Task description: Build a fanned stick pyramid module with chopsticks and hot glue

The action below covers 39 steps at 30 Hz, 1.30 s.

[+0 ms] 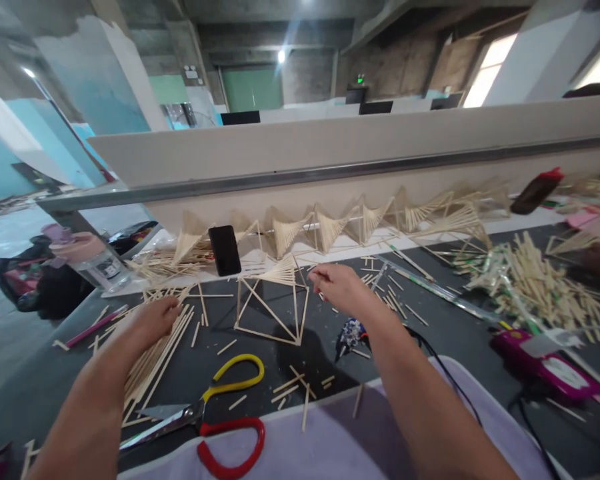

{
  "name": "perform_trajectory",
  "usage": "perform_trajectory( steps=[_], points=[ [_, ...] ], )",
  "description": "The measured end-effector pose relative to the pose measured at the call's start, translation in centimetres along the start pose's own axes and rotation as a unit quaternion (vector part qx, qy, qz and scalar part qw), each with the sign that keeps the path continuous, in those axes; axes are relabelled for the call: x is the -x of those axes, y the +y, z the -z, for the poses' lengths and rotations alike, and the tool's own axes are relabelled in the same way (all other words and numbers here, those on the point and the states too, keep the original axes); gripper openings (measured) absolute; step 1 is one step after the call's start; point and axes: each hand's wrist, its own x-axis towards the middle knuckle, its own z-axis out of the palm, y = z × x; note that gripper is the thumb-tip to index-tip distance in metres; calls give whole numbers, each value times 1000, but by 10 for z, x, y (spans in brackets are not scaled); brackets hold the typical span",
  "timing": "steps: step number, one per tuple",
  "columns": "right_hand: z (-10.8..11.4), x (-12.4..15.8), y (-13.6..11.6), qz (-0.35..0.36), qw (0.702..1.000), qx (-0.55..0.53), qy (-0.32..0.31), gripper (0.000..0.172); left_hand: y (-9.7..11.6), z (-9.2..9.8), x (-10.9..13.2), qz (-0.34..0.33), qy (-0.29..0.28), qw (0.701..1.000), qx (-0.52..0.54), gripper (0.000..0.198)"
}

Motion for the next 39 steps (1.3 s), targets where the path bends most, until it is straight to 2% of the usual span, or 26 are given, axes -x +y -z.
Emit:
perform_trajectory(
  steps=[2,3,5,7,9,11,13,17,20,22,24,25,29,32,36,39],
  points=[
    [0,5,-11,20,996,-89,-13,23,30,2,19,-108,10,994,-24,19],
    [-1,9,-18,35,990,-133,-38,25,45,0,29,-143,10,990,-10,25],
    [-4,18,-32,80,971,-192,-117,33,70,-11,47,-194,-41,980,5,24],
    [-7,26,-45,128,955,-199,-180,38,89,-25,58,-224,-75,972,-3,22],
    [-8,30,-52,157,951,-171,-206,32,103,-37,62,-253,-85,963,-25,21],
    [-5,29,-51,163,959,-132,-192,24,118,-40,62,-280,-86,955,-36,21],
    [4,26,-44,151,972,-107,-147,22,134,-36,60,-297,-78,952,-10,22],
    [29,20,-18,83,988,-112,-61,25,159,-13,51,-298,28,950,92,29],
    [40,17,-6,38,991,-127,3,26,151,-1,29,-281,99,953,59,27],
    [37,16,-4,26,990,-134,42,26,134,-1,7,-243,109,963,30,24],
    [27,13,-6,35,990,-130,52,28,113,-5,-16,-177,75,978,77,28],
    [21,11,-8,44,990,-124,48,30,103,-9,-26,-143,41,983,108,31],
    [-6,6,-15,70,993,-95,11,39,77,-26,-55,-73,-26,970,232,36],
    [-15,4,-15,67,995,-74,-14,41,72,-41,-65,-43,-60,952,297,39],
    [-15,1,-11,46,995,-64,-54,44,75,-60,-72,-16,-113,938,327,45],
    [-14,-1,-7,36,995,-63,-65,42,77,-71,-75,0,-116,935,336,43]
  ],
)
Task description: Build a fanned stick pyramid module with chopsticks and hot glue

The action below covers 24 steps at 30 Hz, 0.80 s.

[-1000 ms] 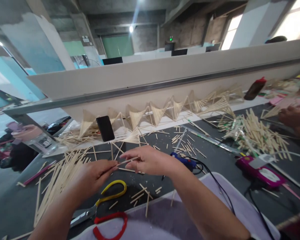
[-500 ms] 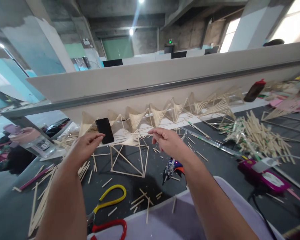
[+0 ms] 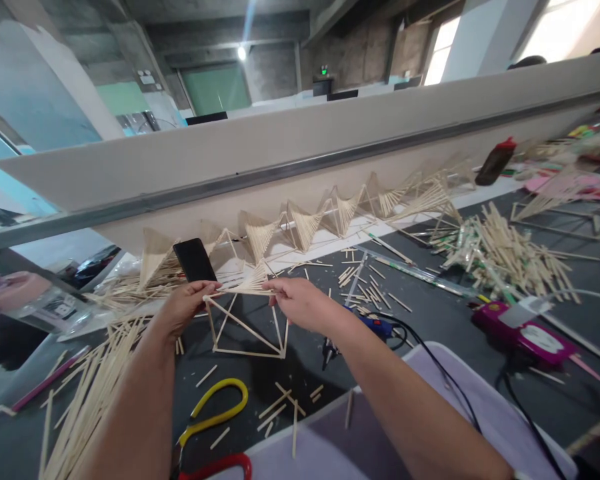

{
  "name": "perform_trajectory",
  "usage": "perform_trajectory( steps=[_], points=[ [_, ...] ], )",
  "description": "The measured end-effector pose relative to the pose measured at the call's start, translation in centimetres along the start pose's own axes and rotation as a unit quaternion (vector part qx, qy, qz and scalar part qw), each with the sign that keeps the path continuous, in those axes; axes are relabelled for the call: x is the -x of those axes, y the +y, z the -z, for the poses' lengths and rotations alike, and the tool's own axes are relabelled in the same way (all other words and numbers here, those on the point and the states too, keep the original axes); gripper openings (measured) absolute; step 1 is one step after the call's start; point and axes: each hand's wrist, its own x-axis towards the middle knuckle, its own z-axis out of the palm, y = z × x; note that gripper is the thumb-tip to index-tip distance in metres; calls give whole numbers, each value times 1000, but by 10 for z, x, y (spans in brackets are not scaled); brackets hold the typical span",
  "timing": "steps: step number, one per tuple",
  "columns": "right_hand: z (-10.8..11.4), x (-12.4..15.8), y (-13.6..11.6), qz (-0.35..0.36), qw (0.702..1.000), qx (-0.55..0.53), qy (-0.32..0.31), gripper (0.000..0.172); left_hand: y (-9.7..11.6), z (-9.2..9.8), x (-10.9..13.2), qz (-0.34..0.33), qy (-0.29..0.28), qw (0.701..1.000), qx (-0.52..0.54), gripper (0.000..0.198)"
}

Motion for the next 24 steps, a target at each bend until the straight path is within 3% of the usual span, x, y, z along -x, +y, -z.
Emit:
perform_trajectory(
  steps=[15,24],
  points=[
    [2,0,4,-25,992,111,-48,35,-18,-12,-14,-10,28,999,26,34],
    [-10,-10,27,-41,978,200,-45,30,-18,-16,-13,-8,38,996,76,28]
  ],
)
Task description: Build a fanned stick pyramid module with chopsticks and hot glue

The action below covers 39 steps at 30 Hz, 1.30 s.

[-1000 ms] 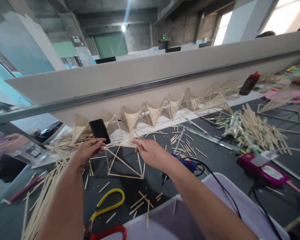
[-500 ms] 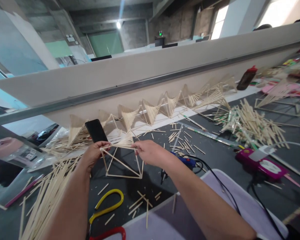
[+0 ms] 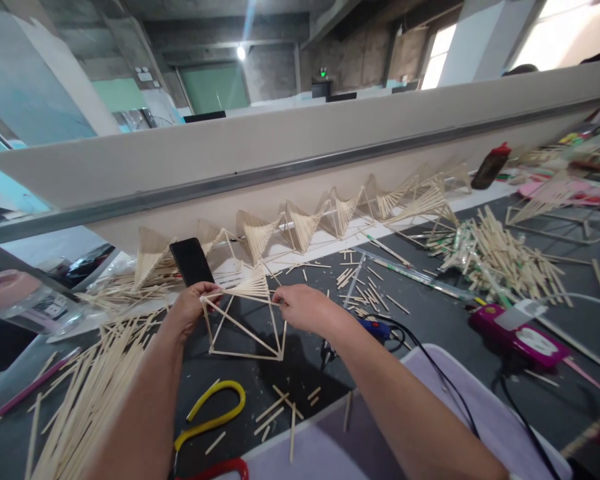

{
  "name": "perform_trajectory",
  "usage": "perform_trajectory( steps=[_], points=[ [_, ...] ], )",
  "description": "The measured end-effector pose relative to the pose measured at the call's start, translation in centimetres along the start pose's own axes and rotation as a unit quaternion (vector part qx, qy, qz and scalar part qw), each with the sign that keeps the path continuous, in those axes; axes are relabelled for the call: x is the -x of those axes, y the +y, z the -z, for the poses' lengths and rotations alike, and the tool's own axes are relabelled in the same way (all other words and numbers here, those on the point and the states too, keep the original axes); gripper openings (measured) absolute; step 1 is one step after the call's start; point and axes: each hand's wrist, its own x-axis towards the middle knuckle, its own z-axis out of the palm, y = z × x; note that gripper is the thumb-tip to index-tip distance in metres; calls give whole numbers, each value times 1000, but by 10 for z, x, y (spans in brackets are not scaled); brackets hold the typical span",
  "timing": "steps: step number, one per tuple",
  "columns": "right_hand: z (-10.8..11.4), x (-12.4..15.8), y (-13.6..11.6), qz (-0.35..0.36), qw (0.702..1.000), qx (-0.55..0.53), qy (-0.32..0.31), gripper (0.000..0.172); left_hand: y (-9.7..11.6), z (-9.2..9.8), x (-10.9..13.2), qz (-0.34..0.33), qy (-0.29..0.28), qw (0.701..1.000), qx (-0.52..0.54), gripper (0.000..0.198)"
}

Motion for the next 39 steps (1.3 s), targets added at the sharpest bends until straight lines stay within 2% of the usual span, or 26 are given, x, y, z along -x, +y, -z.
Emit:
perform_trajectory(
  steps=[9,12,16,22,27,33,39],
  points=[
    [-7,-7,6,-8,999,-28,14,25,-6,1,-5,107,-36,988,101,13],
    [-8,-9,5,-34,997,-71,1,24,-11,-1,-9,134,-52,981,128,12],
    [-12,-11,7,-53,987,-143,-43,27,-11,-3,-9,137,-54,977,156,18],
    [-1,-6,8,-30,977,-207,-41,24,15,-6,11,84,-58,976,194,16],
    [9,-1,9,-7,973,-221,-67,22,35,-9,30,35,-43,981,186,16],
    [23,10,11,22,982,-185,-26,17,47,-7,46,-50,-104,975,188,27],
    [33,16,5,67,990,-122,21,17,48,-2,48,-74,-145,965,207,34]
  ],
)
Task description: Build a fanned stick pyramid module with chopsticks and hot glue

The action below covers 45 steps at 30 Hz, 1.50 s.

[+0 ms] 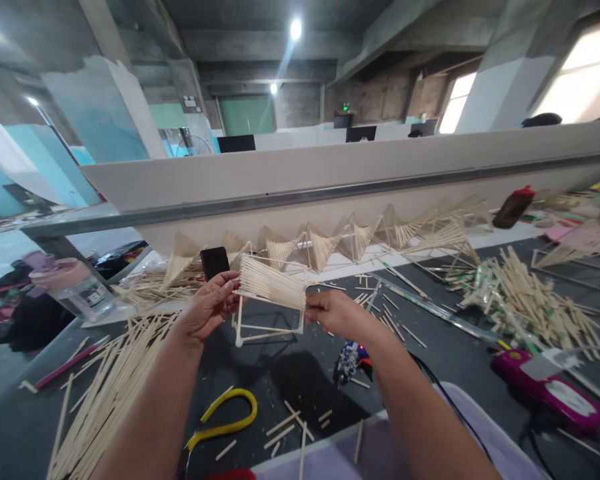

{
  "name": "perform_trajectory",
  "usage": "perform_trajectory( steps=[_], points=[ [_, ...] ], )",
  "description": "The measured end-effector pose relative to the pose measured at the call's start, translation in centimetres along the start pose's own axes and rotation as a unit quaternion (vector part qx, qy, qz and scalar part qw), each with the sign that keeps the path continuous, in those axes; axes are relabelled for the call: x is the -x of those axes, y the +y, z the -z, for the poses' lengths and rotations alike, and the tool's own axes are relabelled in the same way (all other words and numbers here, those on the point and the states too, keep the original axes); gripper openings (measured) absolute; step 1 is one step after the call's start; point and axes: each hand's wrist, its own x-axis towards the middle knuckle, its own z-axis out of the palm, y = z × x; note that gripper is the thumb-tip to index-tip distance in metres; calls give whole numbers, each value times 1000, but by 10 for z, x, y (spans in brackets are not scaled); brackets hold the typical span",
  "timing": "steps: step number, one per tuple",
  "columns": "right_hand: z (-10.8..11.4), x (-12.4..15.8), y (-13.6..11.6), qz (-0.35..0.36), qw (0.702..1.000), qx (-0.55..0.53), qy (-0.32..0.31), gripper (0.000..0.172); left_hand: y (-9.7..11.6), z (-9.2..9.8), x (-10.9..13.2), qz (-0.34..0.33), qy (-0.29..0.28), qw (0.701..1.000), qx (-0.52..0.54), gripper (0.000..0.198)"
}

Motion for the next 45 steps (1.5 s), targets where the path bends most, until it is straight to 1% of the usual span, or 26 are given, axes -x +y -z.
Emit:
perform_trajectory(
  steps=[4,7,11,14,20,26,31,34,39,45],
  points=[
    [-3,-2,1,7,1000,28,3,17,-6,9,-4,0,-33,999,16,43],
    [-6,-3,4,2,998,56,-5,18,-12,14,-8,-2,-45,999,12,51],
    [-6,-4,3,-5,996,85,-23,23,-18,15,-10,3,-59,998,10,59],
    [-4,-3,0,-12,995,98,-33,25,-20,15,-11,10,-73,997,12,60],
    [-7,-4,2,-7,996,76,-55,33,-24,17,-13,9,-61,998,3,56],
    [-10,-7,3,-9,997,38,-72,31,-25,13,-14,8,-42,999,-7,59],
    [-7,-7,0,-12,998,46,-41,29,-24,15,-16,2,-24,999,-21,56],
    [-6,-8,-2,-1,997,74,-33,24,-24,15,-17,16,-16,1000,-17,54],
    [-6,-8,-3,22,995,101,-10,25,-23,13,-15,32,-10,999,0,52],
    [-4,-7,-4,22,994,107,12,20,-19,8,-13,25,-20,999,-1,51]
  ],
)
